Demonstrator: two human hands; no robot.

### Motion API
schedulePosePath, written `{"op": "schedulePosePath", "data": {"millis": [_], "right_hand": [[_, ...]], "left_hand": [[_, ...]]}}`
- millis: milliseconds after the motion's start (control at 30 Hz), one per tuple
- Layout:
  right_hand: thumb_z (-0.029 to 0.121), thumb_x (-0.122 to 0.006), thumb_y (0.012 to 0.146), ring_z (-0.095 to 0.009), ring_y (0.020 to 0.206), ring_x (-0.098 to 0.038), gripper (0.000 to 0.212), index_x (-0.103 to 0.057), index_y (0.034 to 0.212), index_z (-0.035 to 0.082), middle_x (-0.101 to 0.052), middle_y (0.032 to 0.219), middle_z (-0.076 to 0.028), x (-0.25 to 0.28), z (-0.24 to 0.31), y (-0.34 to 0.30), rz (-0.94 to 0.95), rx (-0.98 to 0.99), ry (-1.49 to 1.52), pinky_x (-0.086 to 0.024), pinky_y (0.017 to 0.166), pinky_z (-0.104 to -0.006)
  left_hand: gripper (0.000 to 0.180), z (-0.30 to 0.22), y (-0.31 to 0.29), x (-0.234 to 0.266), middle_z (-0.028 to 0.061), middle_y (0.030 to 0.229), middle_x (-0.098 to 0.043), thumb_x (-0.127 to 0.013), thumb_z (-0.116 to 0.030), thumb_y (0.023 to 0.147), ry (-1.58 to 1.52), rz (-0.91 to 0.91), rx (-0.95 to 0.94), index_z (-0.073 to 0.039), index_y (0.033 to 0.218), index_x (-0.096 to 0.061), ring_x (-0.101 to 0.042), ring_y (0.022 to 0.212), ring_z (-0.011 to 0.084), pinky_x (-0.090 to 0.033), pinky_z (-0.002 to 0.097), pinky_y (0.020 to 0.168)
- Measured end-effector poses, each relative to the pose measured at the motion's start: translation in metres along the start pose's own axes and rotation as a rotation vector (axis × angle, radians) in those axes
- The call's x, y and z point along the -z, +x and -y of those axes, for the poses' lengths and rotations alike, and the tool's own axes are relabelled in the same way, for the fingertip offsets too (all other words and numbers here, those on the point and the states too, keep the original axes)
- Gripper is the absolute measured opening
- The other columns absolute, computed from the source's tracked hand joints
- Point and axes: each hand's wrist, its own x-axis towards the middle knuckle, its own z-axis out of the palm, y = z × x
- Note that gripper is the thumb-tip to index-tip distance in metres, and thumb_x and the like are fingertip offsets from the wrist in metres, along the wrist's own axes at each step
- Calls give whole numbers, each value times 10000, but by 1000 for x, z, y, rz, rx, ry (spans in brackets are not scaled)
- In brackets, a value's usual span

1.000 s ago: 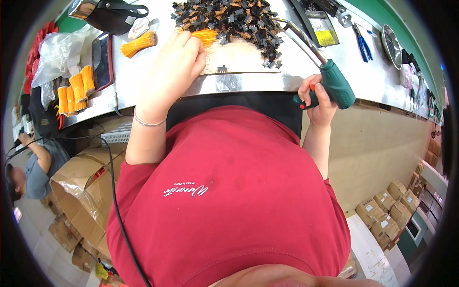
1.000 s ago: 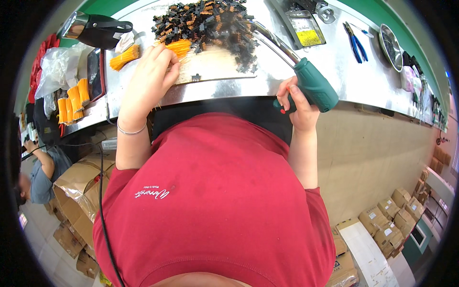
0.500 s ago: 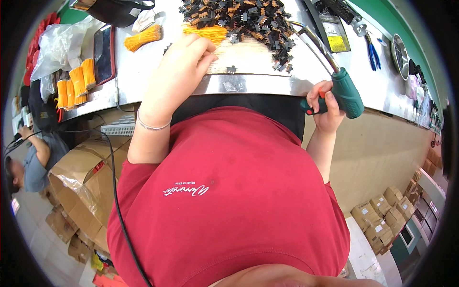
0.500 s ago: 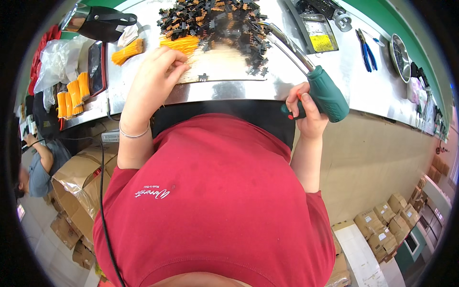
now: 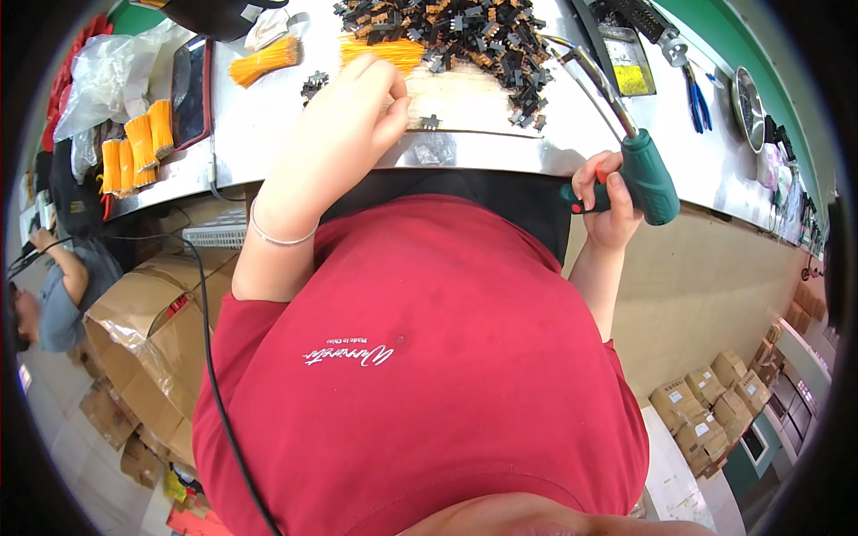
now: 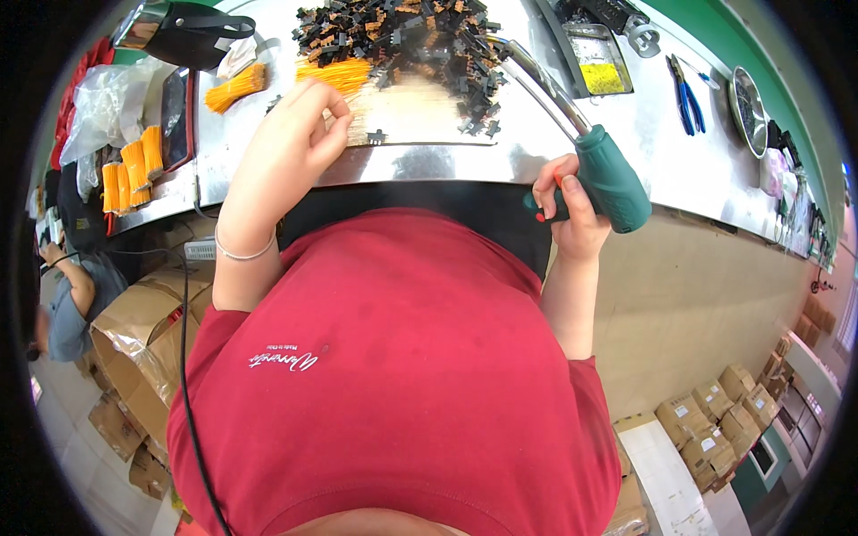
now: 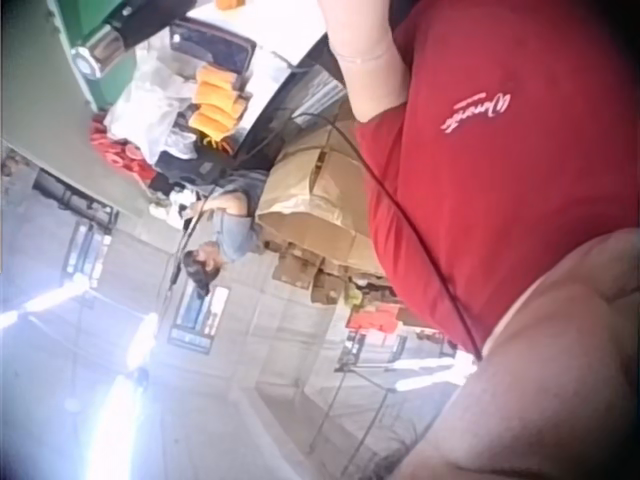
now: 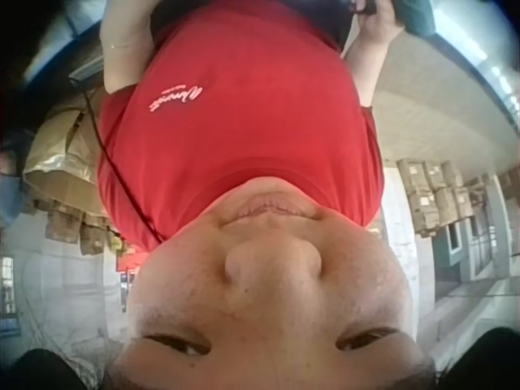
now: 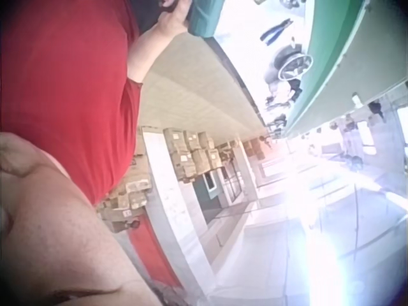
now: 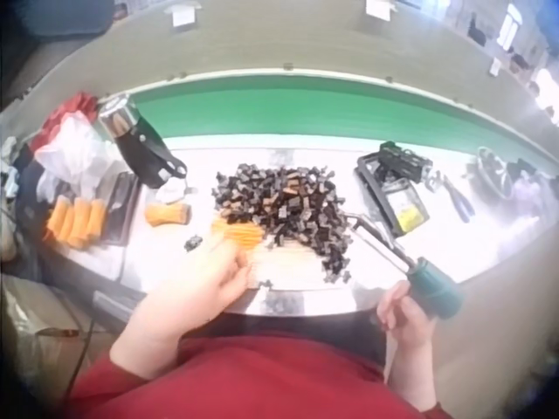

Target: Assembling electronic components by inserting yellow wires into connectors and securing them with a handheld tool.

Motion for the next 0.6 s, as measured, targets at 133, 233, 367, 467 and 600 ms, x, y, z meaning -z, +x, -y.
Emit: {"op": "schedulePosePath", "data": {"millis": [133, 233, 367, 467, 600], "right_hand": [[122, -570, 906, -130, 483, -460, 149, -528, 963, -9, -614, 842, -190, -1, -4, -11, 30, 33, 10, -425, 518, -290], [160, -588, 928, -125, 519, -484, 194, -533, 1038, 11, -630, 916, -213, -8, 0, -27, 120, 10, -52, -449, 574, -288], [153, -592, 926, -107, 553, -506, 164, -556, 1001, 12, -646, 905, -168, -24, 6, -45, 127, -42, -69, -461, 595, -270], [77, -629, 870, -85, 619, -583, 68, -609, 857, 13, -681, 766, -26, -35, 14, -53, 24, -260, -459, -471, 591, -240], [53, -657, 812, -133, 621, -604, 33, -640, 840, 50, -686, 776, -33, -38, 9, -53, 86, -279, -623, -486, 588, -265]], "left_hand": [[83, -18, -17, 1, 42, 732, -609, -637, -62, 889, -510, 125, 392, 2, 892, -585, -552, 565, 82, -436, 233, 510], [84, -18, -28, -5, 26, 757, -636, -641, -79, 908, -825, 117, 591, -3, 928, -610, -557, 561, 48, -432, 190, 493], [97, -17, -39, -12, 45, 754, -651, -645, -91, 915, -1054, 98, 728, 4, 919, -626, -539, 531, 40, -413, 173, 462], [124, -19, -40, -10, 48, 720, -648, -654, -109, 910, -1054, 115, 776, 10, 892, -625, -518, 501, 35, -406, 173, 451], [132, -19, -40, -14, 46, 695, -644, -658, -114, 902, -1048, 140, 835, 6, 864, -620, -502, 481, 31, -402, 173, 446]]}}
